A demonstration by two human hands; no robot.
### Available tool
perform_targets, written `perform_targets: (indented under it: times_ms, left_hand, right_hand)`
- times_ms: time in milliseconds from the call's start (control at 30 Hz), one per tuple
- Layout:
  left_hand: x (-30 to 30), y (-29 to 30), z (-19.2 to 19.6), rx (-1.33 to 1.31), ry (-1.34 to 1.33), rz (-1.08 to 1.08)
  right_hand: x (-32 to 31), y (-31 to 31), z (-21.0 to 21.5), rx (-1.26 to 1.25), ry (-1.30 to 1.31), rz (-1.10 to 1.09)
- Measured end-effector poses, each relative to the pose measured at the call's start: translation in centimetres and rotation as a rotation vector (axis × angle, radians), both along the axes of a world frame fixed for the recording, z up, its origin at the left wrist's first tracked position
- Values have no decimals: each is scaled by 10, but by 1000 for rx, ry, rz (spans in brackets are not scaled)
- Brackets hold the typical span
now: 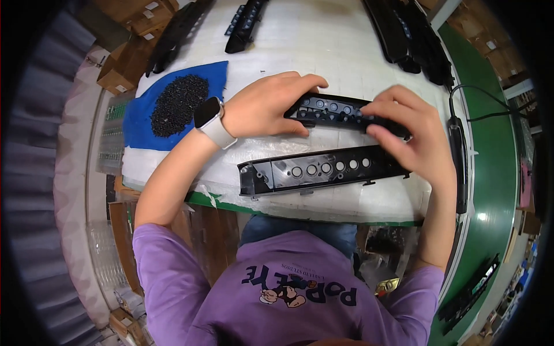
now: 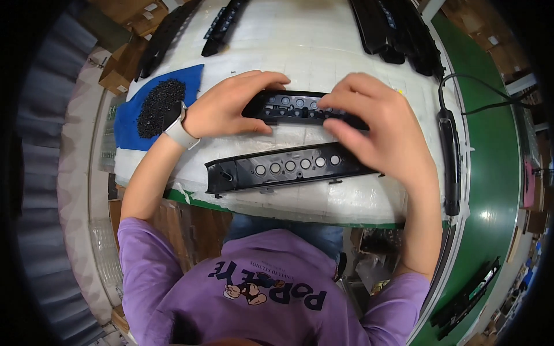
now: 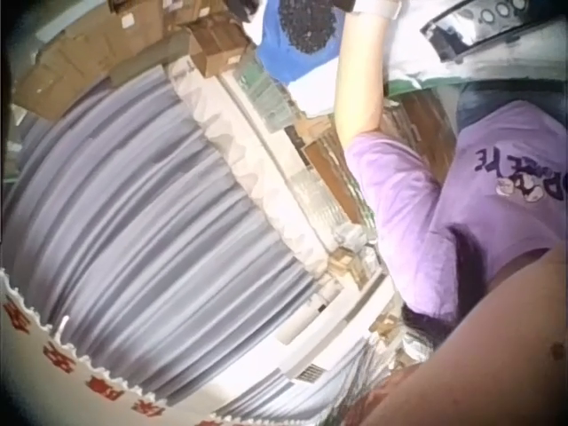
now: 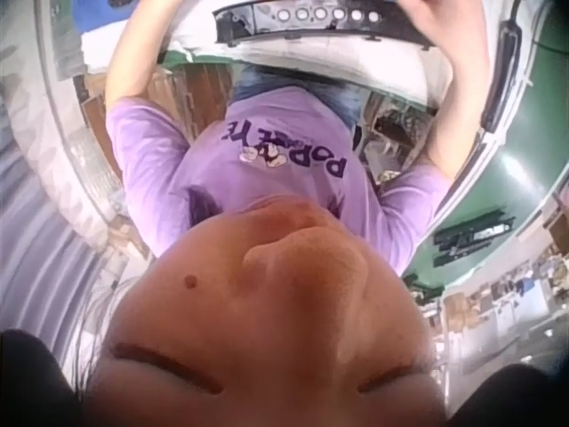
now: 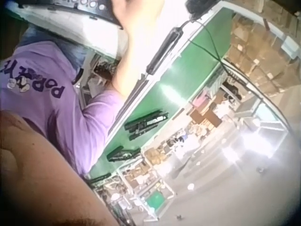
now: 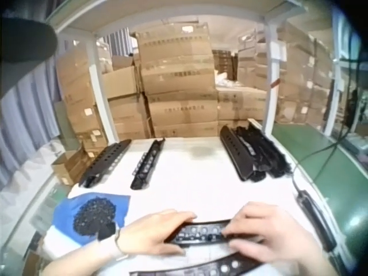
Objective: Assemble printer toner cartridges by screwing components and installing circuit boards.
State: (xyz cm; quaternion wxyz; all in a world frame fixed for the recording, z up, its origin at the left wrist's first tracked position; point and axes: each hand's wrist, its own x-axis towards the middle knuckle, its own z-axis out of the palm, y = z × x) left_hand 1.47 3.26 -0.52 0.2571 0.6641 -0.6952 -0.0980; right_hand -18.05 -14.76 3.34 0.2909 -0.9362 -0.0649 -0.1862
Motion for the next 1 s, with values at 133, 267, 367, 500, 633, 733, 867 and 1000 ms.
perform_targets:
  times_ms: [133, 267, 367, 500, 633, 733, 867, 1000]
  left_hand:
    - [0, -6, 2, 19, 34, -30]
    - [5, -14, -4, -150, -38, -41]
    - [4, -16, -4, 17, -151, -43]
    - [-2, -13, -6, -2, -58, -58]
    - [3, -10, -10, -50, 28, -89]
    - [0, -11, -11, -248, 5, -83]
    - [-9, -3, 6, -435, -260, -62]
    - [-16, 7, 11, -551, -502, -153]
  right_hand:
    - [13, -12, -17, -100, 59, -88]
    - [27, -13, -21, -183, 179, -42]
    - [32, -11, -21, -173, 258, -51]
    - [32, -15, -26, -57, 292, -26]
    - [33, -14, -33, -43, 230, -11]
    - [36, -12, -32, -148, 75, 77]
    - [30, -8, -32, 14, 133, 26]
    - [28, -11, -36, 86, 127, 93]
